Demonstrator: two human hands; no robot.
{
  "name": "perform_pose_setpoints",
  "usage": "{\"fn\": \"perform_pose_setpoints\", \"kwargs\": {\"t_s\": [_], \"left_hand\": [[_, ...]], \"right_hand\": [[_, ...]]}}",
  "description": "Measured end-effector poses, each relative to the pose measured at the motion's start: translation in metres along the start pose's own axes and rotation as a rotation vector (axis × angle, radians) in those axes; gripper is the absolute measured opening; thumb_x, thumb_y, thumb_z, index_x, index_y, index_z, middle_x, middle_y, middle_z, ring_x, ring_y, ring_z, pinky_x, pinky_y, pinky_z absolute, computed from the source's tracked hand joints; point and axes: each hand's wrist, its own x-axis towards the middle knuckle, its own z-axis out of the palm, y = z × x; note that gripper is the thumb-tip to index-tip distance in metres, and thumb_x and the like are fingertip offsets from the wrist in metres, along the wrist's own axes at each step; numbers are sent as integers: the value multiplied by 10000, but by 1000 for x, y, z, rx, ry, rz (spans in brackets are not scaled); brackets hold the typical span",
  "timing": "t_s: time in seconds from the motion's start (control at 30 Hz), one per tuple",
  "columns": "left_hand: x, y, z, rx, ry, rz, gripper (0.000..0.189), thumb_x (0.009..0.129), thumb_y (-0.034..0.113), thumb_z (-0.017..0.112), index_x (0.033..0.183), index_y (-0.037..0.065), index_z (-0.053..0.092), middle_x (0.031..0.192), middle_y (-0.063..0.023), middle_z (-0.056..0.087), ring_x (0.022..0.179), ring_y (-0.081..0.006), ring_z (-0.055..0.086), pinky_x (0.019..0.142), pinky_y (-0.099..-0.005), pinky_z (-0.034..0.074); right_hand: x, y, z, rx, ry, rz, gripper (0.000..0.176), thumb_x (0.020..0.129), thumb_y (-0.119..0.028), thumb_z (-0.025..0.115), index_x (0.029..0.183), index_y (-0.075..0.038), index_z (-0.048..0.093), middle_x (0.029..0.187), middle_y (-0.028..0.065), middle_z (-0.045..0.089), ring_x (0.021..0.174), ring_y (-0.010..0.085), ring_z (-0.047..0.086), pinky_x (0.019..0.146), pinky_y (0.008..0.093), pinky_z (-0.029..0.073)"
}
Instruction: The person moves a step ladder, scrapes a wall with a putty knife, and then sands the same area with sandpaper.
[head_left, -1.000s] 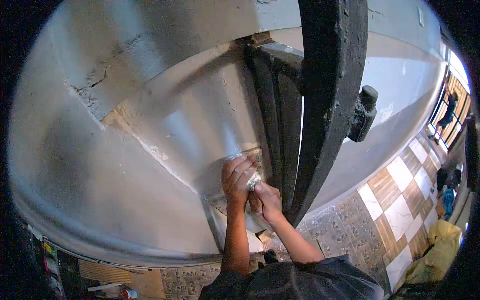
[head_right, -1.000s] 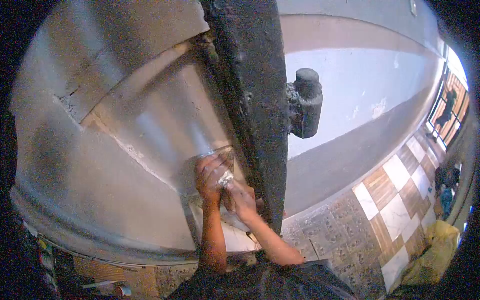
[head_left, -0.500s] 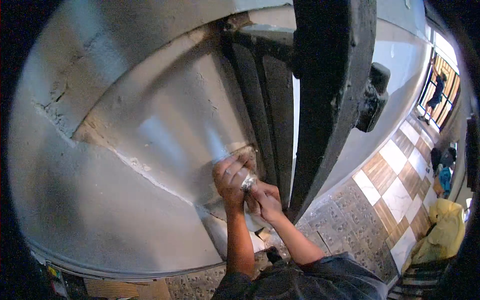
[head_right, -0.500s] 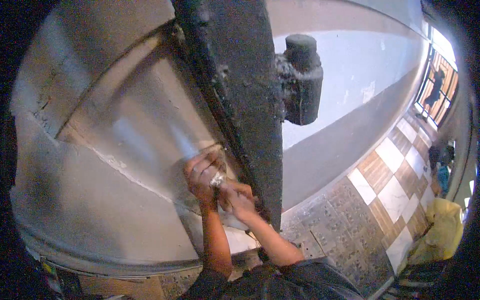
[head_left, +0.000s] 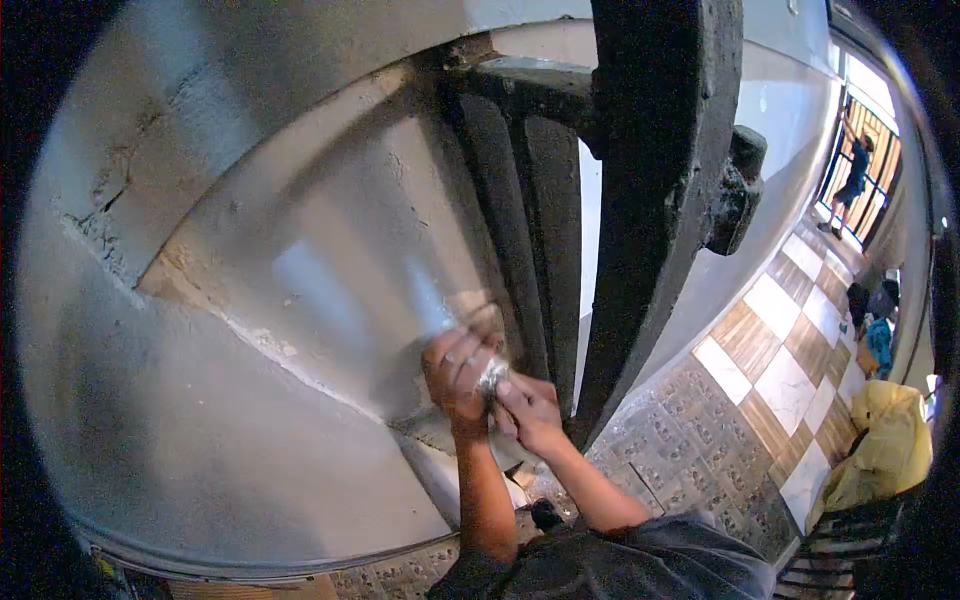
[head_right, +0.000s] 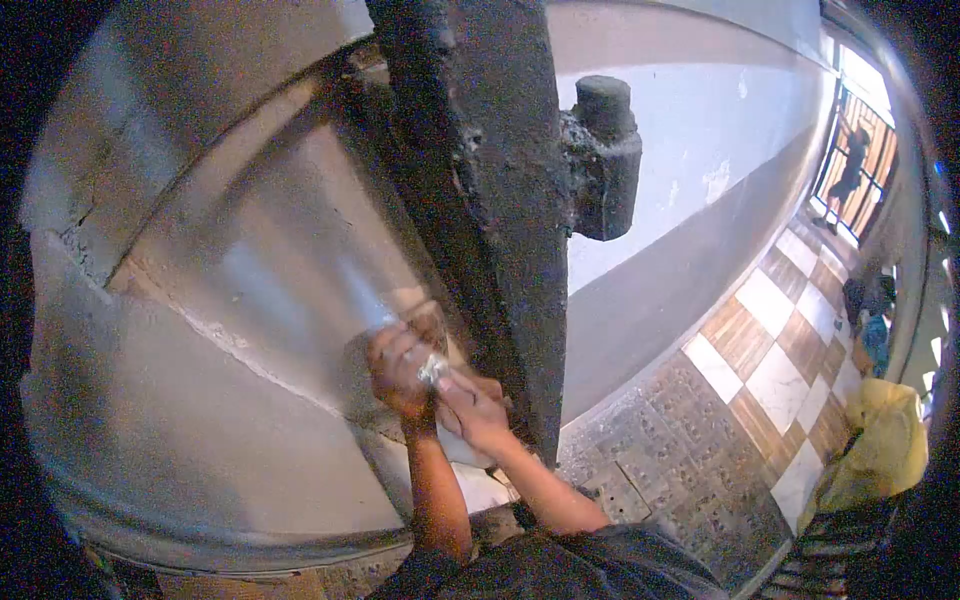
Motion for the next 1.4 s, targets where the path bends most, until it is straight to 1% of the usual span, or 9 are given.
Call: {"fn": "perform_pose_setpoints", "kwargs": {"t_s": [0.07,0.17,0.3,0.5,0.6,0.67,0.77,0.83,1.4], "left_hand": [[24,8,1,105,-14,6,130,616,70,690,660,88,569,818,-29,618,867,-235,581,779,-397,445],[15,6,2,-49,37,-109,136,603,44,694,655,87,576,816,-22,624,880,-225,579,787,-390,444],[19,5,-6,98,-188,9,151,599,30,701,660,88,576,825,-27,621,872,-229,577,784,-376,443],[34,14,-10,0,-162,-74,167,558,47,702,701,91,628,870,-23,621,897,-223,558,790,-355,436],[26,3,-4,132,-89,-19,32,687,94,604,655,97,607,844,-40,614,908,-239,554,793,-365,448],[43,10,-1,37,-87,-62,180,551,38,702,708,94,634,863,-11,628,881,-207,553,772,-344,436],[40,21,1,-48,-13,-150,188,555,16,702,711,94,632,856,-3,630,868,-200,554,763,-336,439],[29,15,-2,-2,-69,-89,183,566,15,703,716,96,635,854,0,630,870,-198,555,760,-336,440],[21,1,-1,82,-81,68,129,622,51,692,630,88,568,831,-8,629,868,-221,577,759,-352,443]], "right_hand": [[5,0,-3,-95,2,-10,273,891,-274,483,904,-17,574,554,-16,469,419,64,390,386,210,286],[14,21,8,-213,173,-433,264,881,-268,499,930,-17,565,568,-14,476,463,49,396,410,204,288],[-4,-10,8,236,-22,76,281,871,-306,513,907,-30,551,530,-4,432,385,61,342,354,212,262],[-9,-22,19,199,34,19,264,871,-293,518,848,-32,551,531,-9,436,383,64,347,345,219,251],[0,-20,17,55,57,-65,273,876,-305,509,834,-38,548,534,-13,442,389,66,358,349,215,259],[5,-22,15,91,55,-5,274,876,-309,508,847,-40,555,537,-14,446,394,66,363,353,214,266],[-1,-24,10,88,53,23,270,871,-311,516,856,-46,563,540,-18,440,396,68,358,356,220,269],[-4,-10,0,33,53,220,280,868,-321,515,830,-45,550,536,-16,437,395,67,354,355,225,263],[7,1,5,184,-36,-17,292,845,-302,548,657,-98,460,542,-22,413,411,77,350,370,225,244]]}}
